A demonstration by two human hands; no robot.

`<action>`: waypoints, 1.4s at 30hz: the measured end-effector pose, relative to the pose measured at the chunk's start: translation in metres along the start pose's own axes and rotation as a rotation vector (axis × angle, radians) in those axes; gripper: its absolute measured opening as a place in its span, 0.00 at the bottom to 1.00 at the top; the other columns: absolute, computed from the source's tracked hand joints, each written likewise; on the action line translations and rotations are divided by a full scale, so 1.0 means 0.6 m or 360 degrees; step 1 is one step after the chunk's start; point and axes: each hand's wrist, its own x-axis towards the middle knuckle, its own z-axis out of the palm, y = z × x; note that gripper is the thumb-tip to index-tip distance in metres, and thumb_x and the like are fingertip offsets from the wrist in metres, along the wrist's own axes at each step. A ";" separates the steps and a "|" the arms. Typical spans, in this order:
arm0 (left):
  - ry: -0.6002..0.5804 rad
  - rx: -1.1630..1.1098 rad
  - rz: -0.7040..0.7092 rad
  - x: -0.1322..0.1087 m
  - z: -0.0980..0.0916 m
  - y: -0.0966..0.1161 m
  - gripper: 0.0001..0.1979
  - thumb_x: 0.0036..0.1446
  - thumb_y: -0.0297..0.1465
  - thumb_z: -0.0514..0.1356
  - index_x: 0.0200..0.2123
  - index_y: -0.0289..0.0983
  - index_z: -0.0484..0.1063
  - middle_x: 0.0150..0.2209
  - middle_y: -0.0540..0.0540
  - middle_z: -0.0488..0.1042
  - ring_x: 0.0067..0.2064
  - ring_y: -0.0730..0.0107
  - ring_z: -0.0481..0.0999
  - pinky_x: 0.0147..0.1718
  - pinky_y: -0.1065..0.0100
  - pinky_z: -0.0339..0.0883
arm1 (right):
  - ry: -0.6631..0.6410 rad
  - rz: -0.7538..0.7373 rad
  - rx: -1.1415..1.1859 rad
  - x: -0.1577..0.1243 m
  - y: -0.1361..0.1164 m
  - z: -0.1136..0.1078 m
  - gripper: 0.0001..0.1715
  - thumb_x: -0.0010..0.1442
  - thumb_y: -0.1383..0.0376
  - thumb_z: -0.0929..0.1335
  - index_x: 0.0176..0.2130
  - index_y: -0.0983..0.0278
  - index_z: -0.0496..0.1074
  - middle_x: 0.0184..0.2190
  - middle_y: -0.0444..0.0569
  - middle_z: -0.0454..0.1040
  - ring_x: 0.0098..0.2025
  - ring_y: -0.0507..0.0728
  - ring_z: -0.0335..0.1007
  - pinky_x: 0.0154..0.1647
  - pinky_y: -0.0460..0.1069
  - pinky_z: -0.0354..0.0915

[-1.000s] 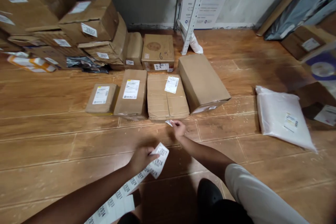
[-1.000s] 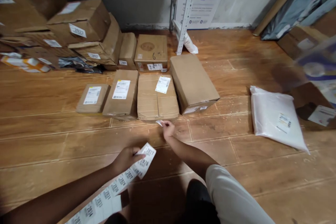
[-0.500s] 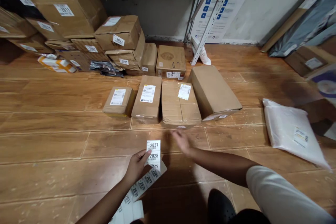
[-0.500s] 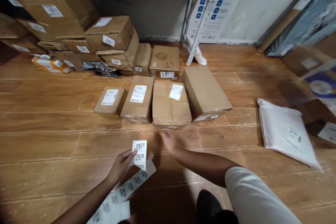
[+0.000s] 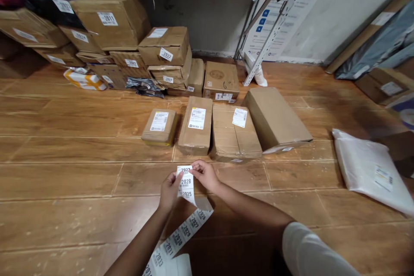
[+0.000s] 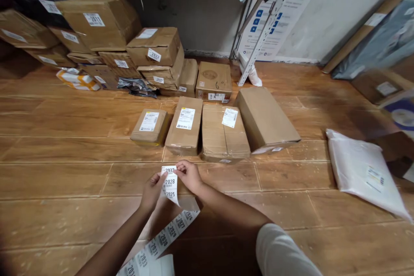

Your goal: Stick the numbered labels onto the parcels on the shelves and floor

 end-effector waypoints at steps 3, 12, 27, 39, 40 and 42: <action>-0.0009 0.0074 0.0021 0.012 -0.023 -0.005 0.17 0.52 0.44 0.63 0.36 0.35 0.73 0.30 0.48 0.75 0.30 0.71 0.70 0.30 0.72 0.64 | 0.0063 0.0057 0.0089 0.004 0.023 0.028 0.09 0.49 0.64 0.73 0.34 0.63 0.75 0.25 0.44 0.74 0.28 0.53 0.69 0.32 0.47 0.64; -0.0114 0.0383 -0.0177 0.048 -0.084 -0.033 0.18 0.46 0.45 0.67 0.27 0.36 0.69 0.20 0.53 0.68 0.20 0.75 0.63 0.18 0.75 0.54 | 0.0484 0.0110 0.0206 0.013 0.113 0.099 0.08 0.51 0.61 0.73 0.29 0.64 0.77 0.25 0.47 0.77 0.27 0.54 0.69 0.31 0.48 0.65; -0.0225 0.0465 0.0197 0.046 -0.187 -0.039 0.13 0.57 0.39 0.60 0.27 0.36 0.73 0.30 0.49 0.69 0.32 0.70 0.70 0.29 0.72 0.61 | 0.1598 0.0140 0.0352 0.125 0.183 0.105 0.21 0.51 0.49 0.70 0.33 0.63 0.67 0.23 0.41 0.69 0.24 0.51 0.65 0.26 0.48 0.67; 0.0164 -0.0059 -0.0026 0.047 -0.152 -0.032 0.14 0.53 0.42 0.63 0.31 0.35 0.73 0.27 0.50 0.73 0.28 0.72 0.68 0.27 0.73 0.61 | -0.0061 0.0107 0.0078 0.058 0.051 0.181 0.11 0.50 0.60 0.73 0.35 0.62 0.78 0.34 0.49 0.79 0.36 0.57 0.74 0.38 0.50 0.69; 0.0207 -0.0076 -0.0020 0.049 -0.149 -0.033 0.15 0.53 0.42 0.63 0.27 0.35 0.71 0.24 0.52 0.70 0.26 0.74 0.66 0.26 0.73 0.60 | -0.0168 0.0130 0.0066 0.058 0.046 0.188 0.11 0.51 0.59 0.73 0.35 0.62 0.78 0.33 0.49 0.79 0.35 0.57 0.74 0.38 0.50 0.69; 0.0300 -0.0107 -0.0019 0.052 -0.147 -0.033 0.17 0.53 0.43 0.62 0.24 0.36 0.66 0.21 0.55 0.65 0.23 0.77 0.62 0.23 0.74 0.56 | -0.0193 0.0192 0.0092 0.063 0.045 0.196 0.11 0.50 0.59 0.73 0.33 0.63 0.78 0.31 0.49 0.79 0.33 0.57 0.74 0.36 0.50 0.69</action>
